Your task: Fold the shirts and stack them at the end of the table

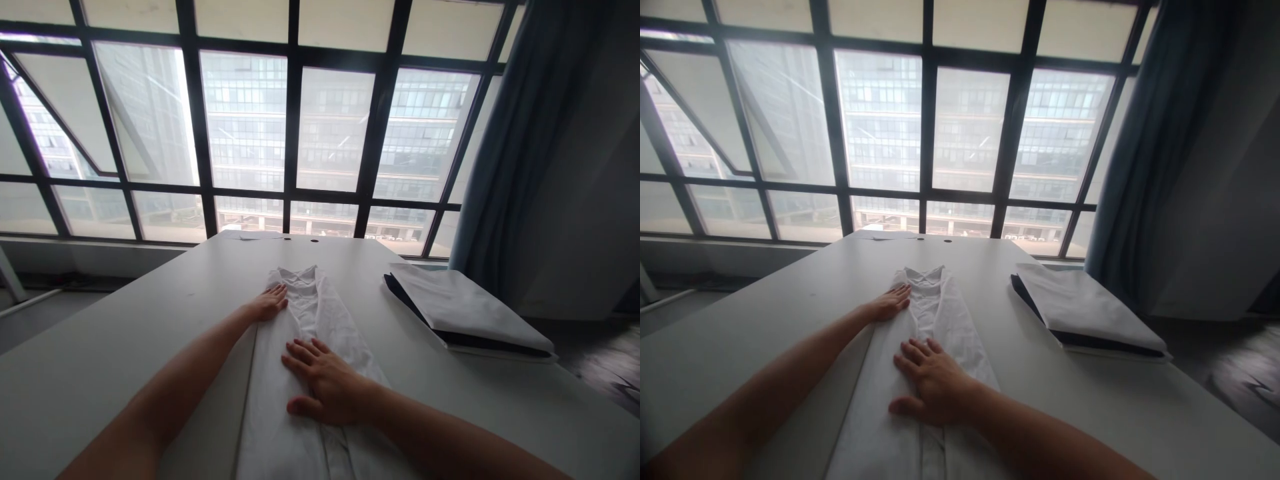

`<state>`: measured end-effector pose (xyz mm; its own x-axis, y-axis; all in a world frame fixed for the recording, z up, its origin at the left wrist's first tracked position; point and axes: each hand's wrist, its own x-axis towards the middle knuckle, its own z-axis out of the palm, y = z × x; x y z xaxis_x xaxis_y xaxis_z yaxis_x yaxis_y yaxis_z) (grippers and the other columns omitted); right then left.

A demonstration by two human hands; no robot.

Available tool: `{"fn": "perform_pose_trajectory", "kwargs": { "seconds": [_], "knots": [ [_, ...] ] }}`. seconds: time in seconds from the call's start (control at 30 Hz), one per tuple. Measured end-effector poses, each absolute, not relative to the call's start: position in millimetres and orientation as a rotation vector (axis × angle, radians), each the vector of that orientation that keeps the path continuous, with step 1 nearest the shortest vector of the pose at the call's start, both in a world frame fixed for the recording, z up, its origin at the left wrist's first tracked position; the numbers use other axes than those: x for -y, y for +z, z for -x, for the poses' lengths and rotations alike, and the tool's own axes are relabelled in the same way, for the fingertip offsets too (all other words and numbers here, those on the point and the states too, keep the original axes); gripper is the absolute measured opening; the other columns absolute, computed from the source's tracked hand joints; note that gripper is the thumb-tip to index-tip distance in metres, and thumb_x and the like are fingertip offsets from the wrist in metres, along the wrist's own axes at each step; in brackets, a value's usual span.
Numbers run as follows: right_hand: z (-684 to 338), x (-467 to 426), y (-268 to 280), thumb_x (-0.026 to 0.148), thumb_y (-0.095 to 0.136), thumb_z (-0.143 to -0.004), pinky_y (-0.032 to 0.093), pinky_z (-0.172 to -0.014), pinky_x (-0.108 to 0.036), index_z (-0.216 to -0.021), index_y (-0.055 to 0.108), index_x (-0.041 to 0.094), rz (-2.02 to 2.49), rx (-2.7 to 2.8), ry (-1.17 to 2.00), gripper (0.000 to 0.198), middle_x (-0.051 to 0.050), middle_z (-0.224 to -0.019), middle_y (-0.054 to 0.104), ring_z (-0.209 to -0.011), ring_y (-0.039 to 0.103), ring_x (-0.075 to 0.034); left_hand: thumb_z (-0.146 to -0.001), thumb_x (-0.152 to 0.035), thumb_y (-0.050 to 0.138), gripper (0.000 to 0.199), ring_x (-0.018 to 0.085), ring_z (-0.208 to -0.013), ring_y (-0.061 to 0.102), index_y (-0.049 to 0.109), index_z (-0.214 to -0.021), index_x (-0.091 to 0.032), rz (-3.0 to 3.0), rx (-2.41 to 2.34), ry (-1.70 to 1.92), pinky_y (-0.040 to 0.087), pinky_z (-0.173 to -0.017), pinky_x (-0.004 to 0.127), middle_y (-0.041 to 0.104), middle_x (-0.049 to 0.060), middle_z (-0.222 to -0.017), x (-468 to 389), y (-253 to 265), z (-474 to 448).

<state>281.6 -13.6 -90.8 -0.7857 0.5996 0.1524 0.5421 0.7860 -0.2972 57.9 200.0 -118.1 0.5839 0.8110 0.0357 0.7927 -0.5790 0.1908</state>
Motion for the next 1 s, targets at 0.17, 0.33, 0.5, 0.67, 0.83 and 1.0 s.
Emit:
{"fn": "perform_pose_trajectory", "kwargs": {
  "seconds": [0.17, 0.33, 0.5, 0.67, 0.83, 1.0],
  "knots": [
    [-281.6, 15.2, -88.6, 0.069, 0.049, -0.095, 0.006, -0.121, -0.048, -0.155, 0.034, 0.020, 0.910, 2.706, 0.426, 0.080, -0.014, -0.157, 0.023, -0.146, 0.017, -0.031, -0.102, -0.039, 0.024, 0.062, 0.030, -0.151, 0.008, 0.024, -0.154, -0.004, -2.571, -1.540, 0.196, 0.011, -0.120, 0.046, 0.011, 0.021, -0.162, -248.1, -118.5, -62.0],
    [-282.6, 16.2, -86.5, 0.069, 0.051, -0.095, 0.005, -0.121, -0.047, -0.156, 0.033, 0.019, 0.912, 2.710, 0.422, 0.080, -0.014, -0.158, 0.022, -0.146, 0.016, -0.030, -0.102, -0.046, 0.017, 0.066, 0.028, -0.151, 0.004, 0.021, -0.156, -0.007, -2.496, -1.672, 0.143, 0.010, -0.121, 0.045, 0.004, 0.018, -0.163, -267.0, -111.7, -67.9],
    [-283.0, 18.8, -83.7, 0.070, 0.046, -0.097, 0.007, -0.121, -0.046, -0.156, 0.031, 0.020, 0.928, 2.724, 0.400, 0.079, -0.012, -0.158, 0.021, -0.146, 0.017, -0.028, -0.102, -0.049, 0.011, 0.072, 0.028, -0.151, 0.001, 0.017, -0.156, -0.002, -2.459, -1.908, 0.238, 0.013, -0.120, 0.046, 0.002, 0.019, -0.163, -259.4, -109.1, -70.1],
    [-277.1, -2.6, -86.7, 0.070, 0.039, -0.099, 0.007, -0.121, -0.045, -0.157, 0.029, 0.018, 0.980, 2.757, 0.362, 0.078, -0.012, -0.159, 0.017, -0.147, 0.012, -0.026, -0.102, -0.046, 0.011, 0.069, 0.027, -0.151, 0.004, 0.020, -0.156, -0.003, -2.643, -1.832, 0.272, 0.013, -0.120, 0.045, 0.006, 0.018, -0.163, -226.2, -96.0, -58.8],
    [-260.4, -65.2, -93.9, 0.060, 0.041, -0.103, 0.011, -0.120, -0.050, -0.154, 0.033, 0.012, 1.297, 2.670, 0.272, 0.071, -0.016, -0.158, 0.021, -0.147, 0.015, -0.029, -0.103, -0.047, 0.020, 0.066, 0.027, -0.151, 0.013, 0.030, -0.153, -0.006, -2.806, -1.606, 0.299, 0.016, -0.119, 0.045, 0.019, 0.018, -0.161, -160.3, -75.0, -59.8],
    [-249.5, -112.1, -101.7, 0.031, 0.053, -0.100, 0.021, -0.117, -0.052, -0.148, 0.042, 0.009, 1.473, 2.318, 0.357, 0.054, -0.019, -0.151, 0.036, -0.141, 0.030, -0.033, -0.102, -0.041, 0.033, 0.048, 0.023, -0.143, 0.035, 0.050, -0.140, -0.017, -3.047, -0.872, 0.572, 0.025, -0.117, 0.042, 0.044, 0.012, -0.152, -72.2, -68.2, -73.7]
  ]
}}
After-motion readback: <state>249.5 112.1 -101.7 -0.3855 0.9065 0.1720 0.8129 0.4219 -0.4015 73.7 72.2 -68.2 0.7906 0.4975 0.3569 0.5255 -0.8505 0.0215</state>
